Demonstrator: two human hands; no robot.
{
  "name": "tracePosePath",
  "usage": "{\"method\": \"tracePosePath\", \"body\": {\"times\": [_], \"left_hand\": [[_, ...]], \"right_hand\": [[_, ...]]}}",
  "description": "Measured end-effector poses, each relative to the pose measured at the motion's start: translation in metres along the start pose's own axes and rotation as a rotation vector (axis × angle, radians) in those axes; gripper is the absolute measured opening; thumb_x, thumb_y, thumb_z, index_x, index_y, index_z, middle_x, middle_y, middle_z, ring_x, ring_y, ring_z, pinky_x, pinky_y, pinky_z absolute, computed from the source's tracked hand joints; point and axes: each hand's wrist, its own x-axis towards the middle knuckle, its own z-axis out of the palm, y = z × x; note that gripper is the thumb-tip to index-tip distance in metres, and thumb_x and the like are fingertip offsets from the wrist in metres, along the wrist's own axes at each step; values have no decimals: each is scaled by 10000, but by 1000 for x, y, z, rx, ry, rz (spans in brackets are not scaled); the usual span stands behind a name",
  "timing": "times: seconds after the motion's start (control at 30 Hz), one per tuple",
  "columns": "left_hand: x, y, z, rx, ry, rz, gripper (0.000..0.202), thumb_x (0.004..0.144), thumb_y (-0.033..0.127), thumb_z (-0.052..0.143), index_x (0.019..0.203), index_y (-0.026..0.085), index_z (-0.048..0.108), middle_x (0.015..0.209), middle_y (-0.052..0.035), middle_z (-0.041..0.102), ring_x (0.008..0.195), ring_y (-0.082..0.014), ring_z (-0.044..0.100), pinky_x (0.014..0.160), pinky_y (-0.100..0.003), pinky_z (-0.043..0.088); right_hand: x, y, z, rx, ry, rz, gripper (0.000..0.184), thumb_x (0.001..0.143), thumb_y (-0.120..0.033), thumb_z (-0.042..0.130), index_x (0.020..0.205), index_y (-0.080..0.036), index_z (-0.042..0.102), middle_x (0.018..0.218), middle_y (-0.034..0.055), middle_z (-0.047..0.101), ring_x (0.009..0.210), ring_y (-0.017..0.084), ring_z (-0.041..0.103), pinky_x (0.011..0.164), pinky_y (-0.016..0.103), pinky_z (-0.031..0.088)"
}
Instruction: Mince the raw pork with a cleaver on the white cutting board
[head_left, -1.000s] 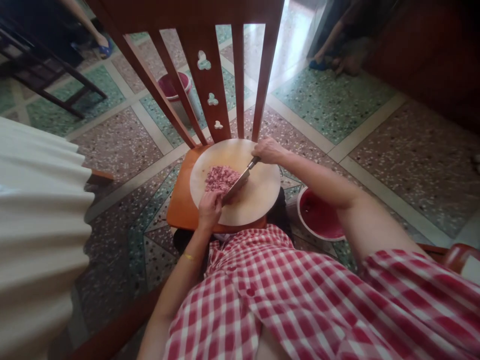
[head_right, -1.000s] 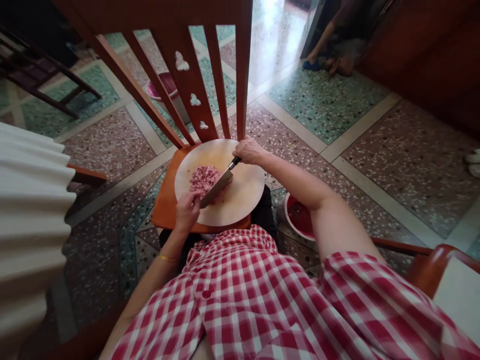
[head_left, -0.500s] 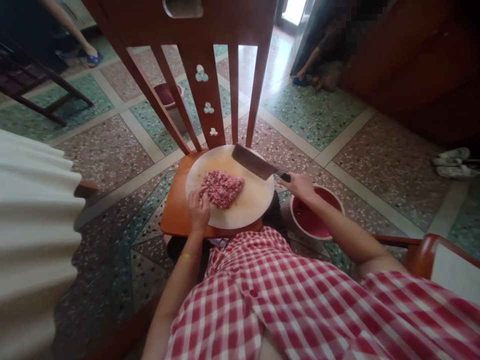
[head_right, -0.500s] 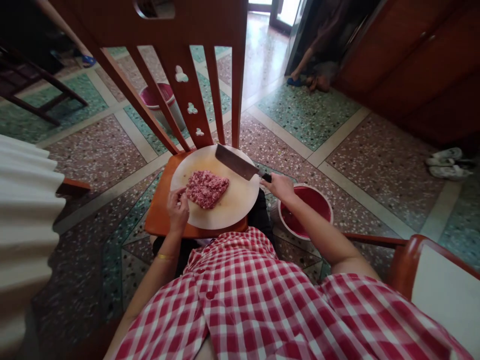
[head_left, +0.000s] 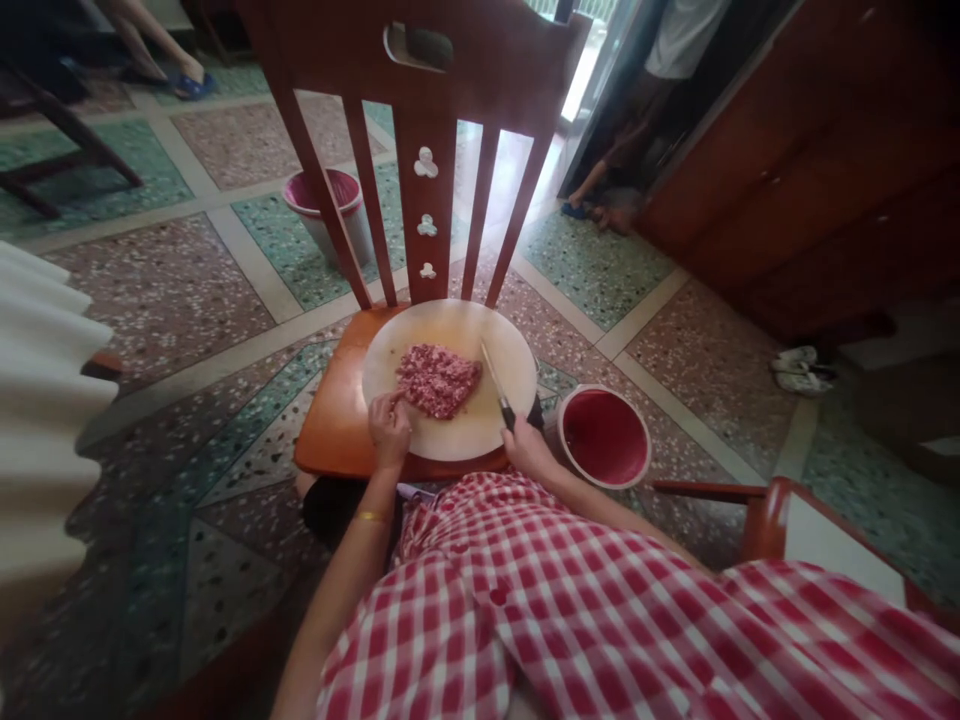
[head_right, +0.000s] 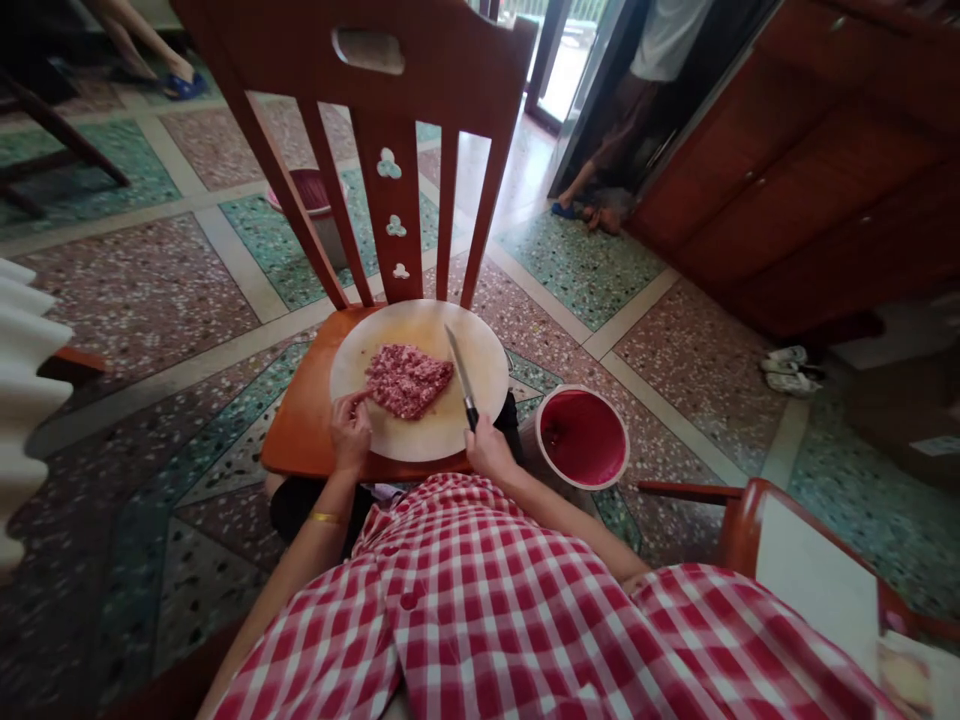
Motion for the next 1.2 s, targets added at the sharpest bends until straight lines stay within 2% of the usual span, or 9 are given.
{"method": "tracePosePath", "body": {"times": [0.1,0.2,0.37,0.53,0.63,0.73,0.9,1.03,1.2], "left_hand": [[-5,-4,2,15,5,-11,222,819,171,416,922,175,613,898,-66,602,903,-175,543,857,-335,436],[-8,-5,7,12,5,-55,226,822,181,415,945,176,604,921,-73,593,902,-176,545,837,-329,447],[-6,-7,20,3,34,-103,216,818,187,424,946,186,599,930,-76,583,918,-179,542,845,-332,448],[-4,-7,26,38,78,-73,224,826,182,413,953,181,598,937,-81,587,932,-184,535,874,-349,435],[-6,-5,25,62,89,-42,231,827,173,407,958,180,596,936,-82,588,942,-187,527,885,-353,425],[-8,-4,24,72,97,-33,233,837,182,400,965,177,594,932,-83,583,943,-185,521,892,-351,420],[-9,-5,24,80,91,-29,228,845,186,398,963,174,592,937,-80,571,949,-181,512,898,-352,416],[-10,-6,25,74,96,-14,228,848,187,399,974,168,588,943,-81,570,947,-181,508,888,-350,421],[-10,-2,24,90,100,-22,236,847,180,395,984,179,586,930,-75,571,929,-183,510,868,-351,428]], "right_hand": [[11,-25,8,46,6,-60,270,885,-294,373,1094,-133,431,896,150,667,807,256,632,667,294,423],[24,-23,-1,119,38,-105,259,881,-312,387,1075,-163,472,892,115,670,812,231,622,679,279,427],[44,29,-36,177,124,-174,271,858,-334,416,1048,-188,541,872,63,667,808,210,608,675,266,427],[57,70,-56,179,174,-114,289,871,-341,377,1007,-162,559,842,68,665,778,208,613,673,271,431],[62,66,-54,73,201,-83,313,878,-309,376,1089,-137,530,924,118,664,851,236,614,710,290,424],[64,45,-42,-15,178,-121,315,888,-280,377,1120,-119,516,966,148,658,888,236,611,739,284,413],[63,11,-20,13,71,-294,270,865,-297,452,1086,-172,546,944,85,670,885,198,612,742,243,409],[69,25,-32,109,8,-433,301,848,-283,463,1115,-174,550,957,80,661,883,194,604,740,259,419],[100,55,-64,210,-29,-434,321,830,-322,453,1090,-175,571,898,51,657,786,174,588,664,254,425]]}}
